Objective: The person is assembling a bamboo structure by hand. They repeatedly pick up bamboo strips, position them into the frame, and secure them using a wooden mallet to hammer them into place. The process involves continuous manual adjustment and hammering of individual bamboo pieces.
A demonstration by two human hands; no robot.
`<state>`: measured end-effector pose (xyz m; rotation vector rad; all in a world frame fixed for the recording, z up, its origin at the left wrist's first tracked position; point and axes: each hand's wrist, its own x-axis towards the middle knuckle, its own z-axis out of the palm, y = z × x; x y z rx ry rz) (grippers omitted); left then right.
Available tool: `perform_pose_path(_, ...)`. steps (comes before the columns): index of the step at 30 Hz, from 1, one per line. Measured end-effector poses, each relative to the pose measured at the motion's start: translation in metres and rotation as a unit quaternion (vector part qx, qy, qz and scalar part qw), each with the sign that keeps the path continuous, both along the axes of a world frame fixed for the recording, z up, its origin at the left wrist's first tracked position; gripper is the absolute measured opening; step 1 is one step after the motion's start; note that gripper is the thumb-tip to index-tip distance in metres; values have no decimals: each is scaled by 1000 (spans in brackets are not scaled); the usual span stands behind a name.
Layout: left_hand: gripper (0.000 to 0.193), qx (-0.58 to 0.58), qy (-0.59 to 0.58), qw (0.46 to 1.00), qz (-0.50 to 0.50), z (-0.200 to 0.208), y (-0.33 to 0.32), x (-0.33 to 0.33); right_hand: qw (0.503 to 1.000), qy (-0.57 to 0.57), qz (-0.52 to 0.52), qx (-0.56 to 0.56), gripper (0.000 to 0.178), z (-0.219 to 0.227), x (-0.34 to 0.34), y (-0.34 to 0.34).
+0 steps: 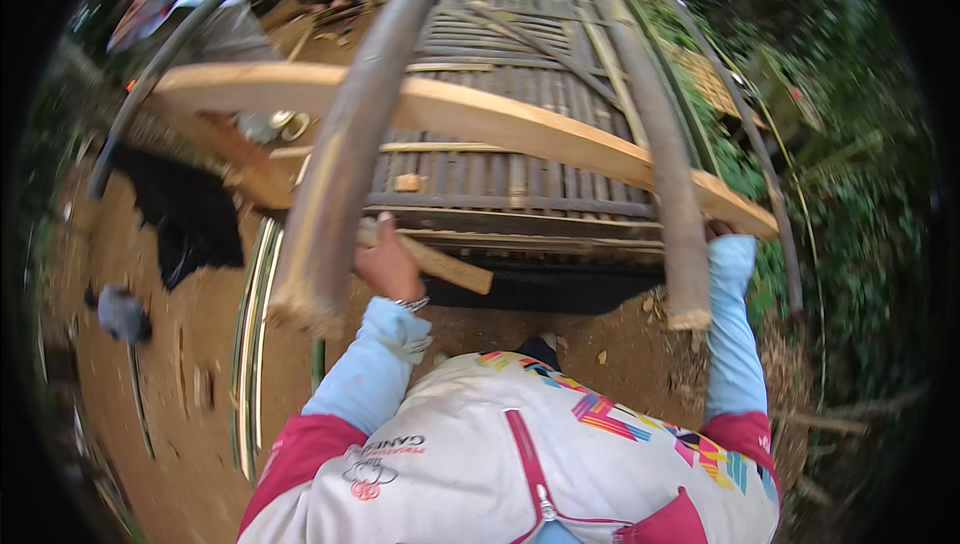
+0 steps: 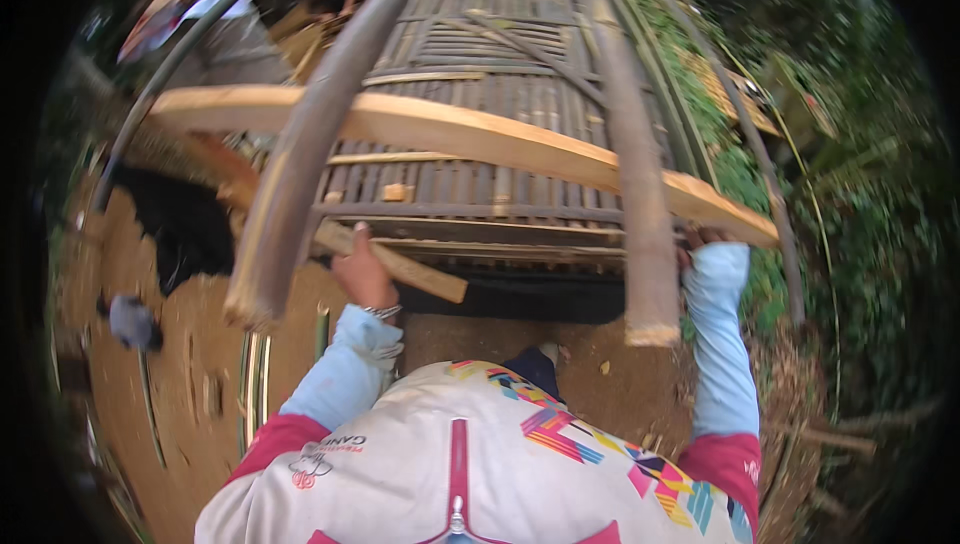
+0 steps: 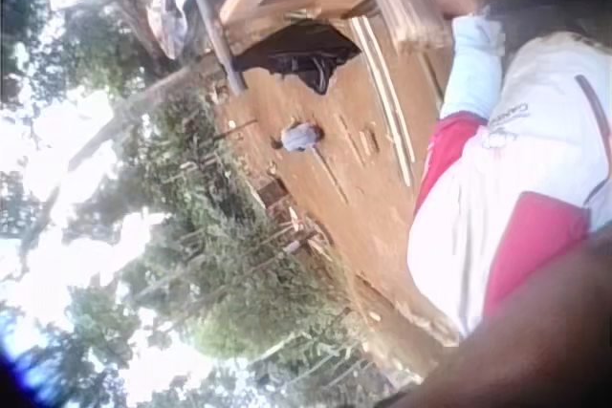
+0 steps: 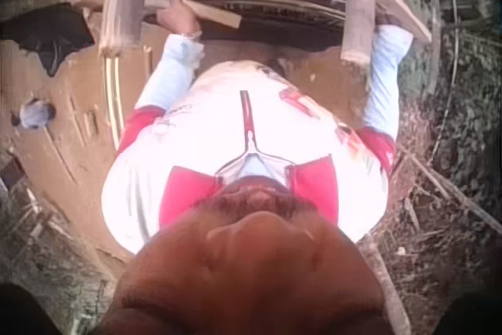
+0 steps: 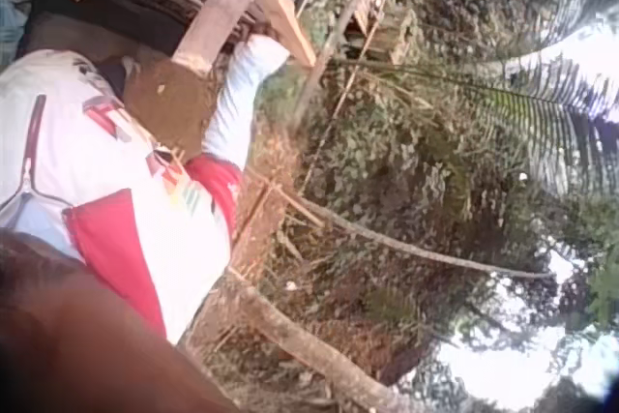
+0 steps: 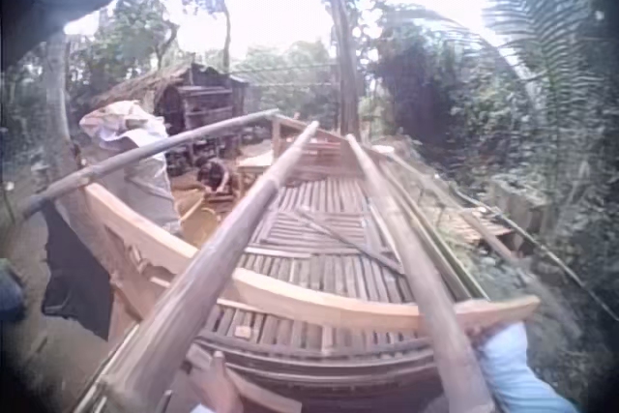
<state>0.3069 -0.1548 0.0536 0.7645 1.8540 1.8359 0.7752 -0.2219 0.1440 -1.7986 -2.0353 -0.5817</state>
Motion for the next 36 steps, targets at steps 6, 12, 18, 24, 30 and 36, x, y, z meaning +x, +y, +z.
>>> perform_pose_path(6,38,-151,1,989,2,47,-1,20,966,214,-91,113,51,-35,-16,-14)
perform_pose_path(12,40,-53,37,995,-75,8,11,-3,893,394,-134,172,57,-108,-96,-25)
perform_pose_path(18,44,-78,-63,994,-43,27,6,8,780,617,-12,104,47,-182,-138,8)
perform_pose_path(24,31,12,-118,991,-60,36,1,18,973,176,-46,139,58,-57,-130,4)
perform_pose_path(30,22,41,-89,990,-104,13,-4,-3,962,272,-31,-1,52,-56,-115,24)
perform_pose_path(36,36,7,-97,960,-264,-86,-27,-87,984,169,-53,-9,47,-35,-123,28)
